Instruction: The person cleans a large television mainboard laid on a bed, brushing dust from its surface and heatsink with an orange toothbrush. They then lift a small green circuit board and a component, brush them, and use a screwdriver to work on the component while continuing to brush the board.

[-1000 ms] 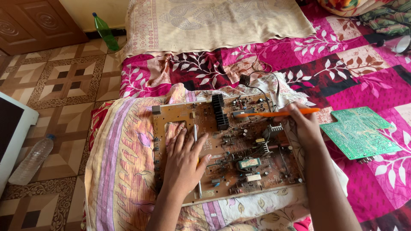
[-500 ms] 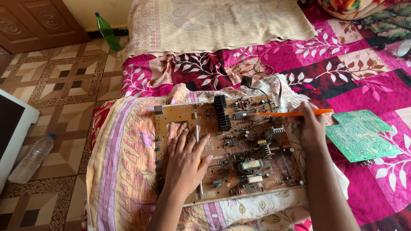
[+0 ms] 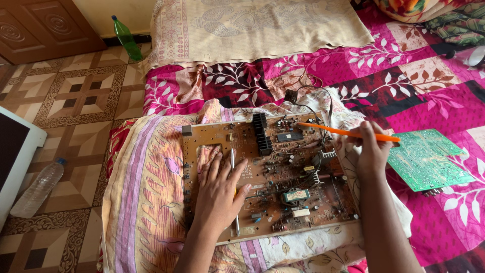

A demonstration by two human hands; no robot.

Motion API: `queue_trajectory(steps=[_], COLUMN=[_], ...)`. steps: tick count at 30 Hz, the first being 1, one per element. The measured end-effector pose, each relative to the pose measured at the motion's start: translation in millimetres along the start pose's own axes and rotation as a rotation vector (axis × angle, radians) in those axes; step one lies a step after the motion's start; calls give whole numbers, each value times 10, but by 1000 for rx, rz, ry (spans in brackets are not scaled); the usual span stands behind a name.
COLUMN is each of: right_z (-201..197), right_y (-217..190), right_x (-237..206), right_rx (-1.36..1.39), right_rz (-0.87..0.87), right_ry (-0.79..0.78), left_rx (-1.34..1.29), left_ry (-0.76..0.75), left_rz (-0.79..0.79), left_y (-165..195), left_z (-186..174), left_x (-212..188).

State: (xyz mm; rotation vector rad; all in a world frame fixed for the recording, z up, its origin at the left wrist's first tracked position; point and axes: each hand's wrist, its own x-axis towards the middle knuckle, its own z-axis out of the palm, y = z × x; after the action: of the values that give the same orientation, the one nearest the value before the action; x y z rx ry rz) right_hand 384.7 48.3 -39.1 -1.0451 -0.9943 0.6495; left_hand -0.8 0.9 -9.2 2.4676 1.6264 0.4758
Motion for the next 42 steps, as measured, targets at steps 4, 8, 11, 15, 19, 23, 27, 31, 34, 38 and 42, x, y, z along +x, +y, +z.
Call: queue_trajectory(steps=[4,8,11,15,19,23,27,31,34,38,42], right_z=[1,2,-15,3,92,147,232,305,242,83,88], right_y=[12,39,47,62,42,-107,-269,-280,-214,-113,-25], right_x=[6,-11,-36,-43,-60,-127,-148,-132,-123,-84,-35], right_rx=[-91,-89,-103,-110,-281,-294,-264,-550,-354,-100,-194], right_rz=[-31,-55,-112,-130,-83,-147,-168,-22,-21,-137,-88], right_ry=[-16,-114,-18,57,-83,-39,-78,-115,-44,85,-47], left_rx=[20,29,20,33,24,14,4,21,23,20,9], left_ry=[52,-7,8,-11,-27,3,20,-17,-13,-6,-6], left_rz=[38,5,11,6,-10,10,19,0,5,10,8], left_y=[-13,-15,-14,-4,-6,-17,-30,-27,-21,-16,-8], left_z=[28,32,19,11,12,30,53,53,35,15,16], left_x=[3,14,9,11,25,6,6,30,16,5,15])
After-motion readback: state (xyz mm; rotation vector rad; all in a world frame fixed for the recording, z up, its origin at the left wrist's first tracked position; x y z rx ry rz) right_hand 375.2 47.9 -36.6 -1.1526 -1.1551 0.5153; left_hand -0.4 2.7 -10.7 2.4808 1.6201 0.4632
